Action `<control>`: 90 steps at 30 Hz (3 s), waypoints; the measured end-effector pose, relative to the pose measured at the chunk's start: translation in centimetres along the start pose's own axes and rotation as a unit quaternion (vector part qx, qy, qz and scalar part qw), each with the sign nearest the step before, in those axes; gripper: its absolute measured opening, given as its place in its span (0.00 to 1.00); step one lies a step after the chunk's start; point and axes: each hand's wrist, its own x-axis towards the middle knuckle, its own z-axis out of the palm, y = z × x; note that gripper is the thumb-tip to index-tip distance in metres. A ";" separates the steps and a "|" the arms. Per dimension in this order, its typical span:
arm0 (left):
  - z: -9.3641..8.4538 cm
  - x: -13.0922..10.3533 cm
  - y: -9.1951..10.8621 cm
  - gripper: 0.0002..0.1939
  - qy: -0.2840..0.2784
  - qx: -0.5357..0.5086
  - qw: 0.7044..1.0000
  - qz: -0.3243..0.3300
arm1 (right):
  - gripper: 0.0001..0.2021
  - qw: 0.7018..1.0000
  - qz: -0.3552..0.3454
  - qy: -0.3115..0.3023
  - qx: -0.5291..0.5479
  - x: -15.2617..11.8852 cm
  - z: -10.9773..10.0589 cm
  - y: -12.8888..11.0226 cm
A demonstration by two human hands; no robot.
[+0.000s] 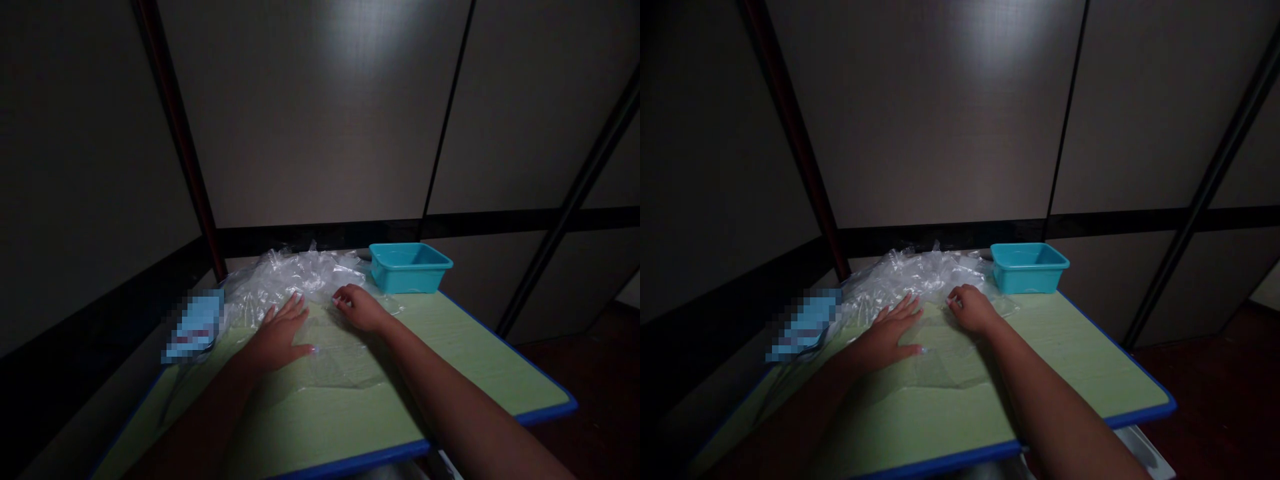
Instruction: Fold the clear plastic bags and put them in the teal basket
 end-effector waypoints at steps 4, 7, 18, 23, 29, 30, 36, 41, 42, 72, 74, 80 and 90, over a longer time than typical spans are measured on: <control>-0.1 0.1 0.0 0.31 0.043 -0.024 0.999 0.018 | 0.11 0.999 -0.003 0.034 -0.004 0.1 -0.2 0.1; -0.7 0.4 0.2 0.23 0.147 -0.059 0.987 0.026 | 0.11 0.999 -0.003 0.048 -0.002 0.1 -0.3 0.1; -2.5 0.7 -0.4 0.21 0.330 -0.464 0.815 -0.107 | 0.08 0.999 -0.016 0.025 -0.024 0.0 -1.1 -0.5; -1.7 0.9 -0.2 0.22 0.221 -0.419 0.873 -0.117 | 0.07 0.987 0.073 -0.071 -0.123 0.0 -0.7 0.9; -0.9 0.8 0.3 0.14 0.165 -0.353 0.918 -0.066 | 0.09 0.978 0.108 -0.101 -0.146 0.2 -0.8 2.6; -0.8 0.7 0.4 0.14 0.149 -0.347 0.924 -0.055 | 0.10 0.977 0.111 -0.104 -0.147 0.3 -0.8 2.6; -0.3 0.2 0.8 0.13 0.042 -0.286 0.957 -0.010 | 0.14 0.973 0.112 -0.132 -0.150 0.2 -0.6 2.3; 0.1 0.1 0.7 0.14 -0.020 -0.267 0.964 0.000 | 0.13 0.971 0.110 -0.151 -0.148 0.0 -0.8 1.9; 0.1 0.1 0.6 0.15 -0.027 -0.264 0.964 0.005 | 0.13 0.971 0.109 -0.153 -0.146 -0.1 -0.9 1.8; 0.4 0.3 0.0 0.17 -0.010 -0.209 0.978 -0.004 | 0.09 0.976 0.093 -0.144 -0.136 -0.1 -1.5 0.9; 0.3 0.4 0.0 0.18 0.021 -0.195 0.980 -0.013 | 0.08 0.977 0.093 -0.140 -0.129 -0.1 -1.4 1.0; -0.1 0.5 -0.3 0.15 0.138 -0.184 0.971 -0.062 | 0.06 0.983 0.088 -0.133 -0.094 0.0 -1.1 1.4; 1.3 0.9 -1.3 0.16 0.076 -0.254 0.954 -0.139 | 0.11 0.990 0.031 -0.139 0.008 0.0 -1.7 1.5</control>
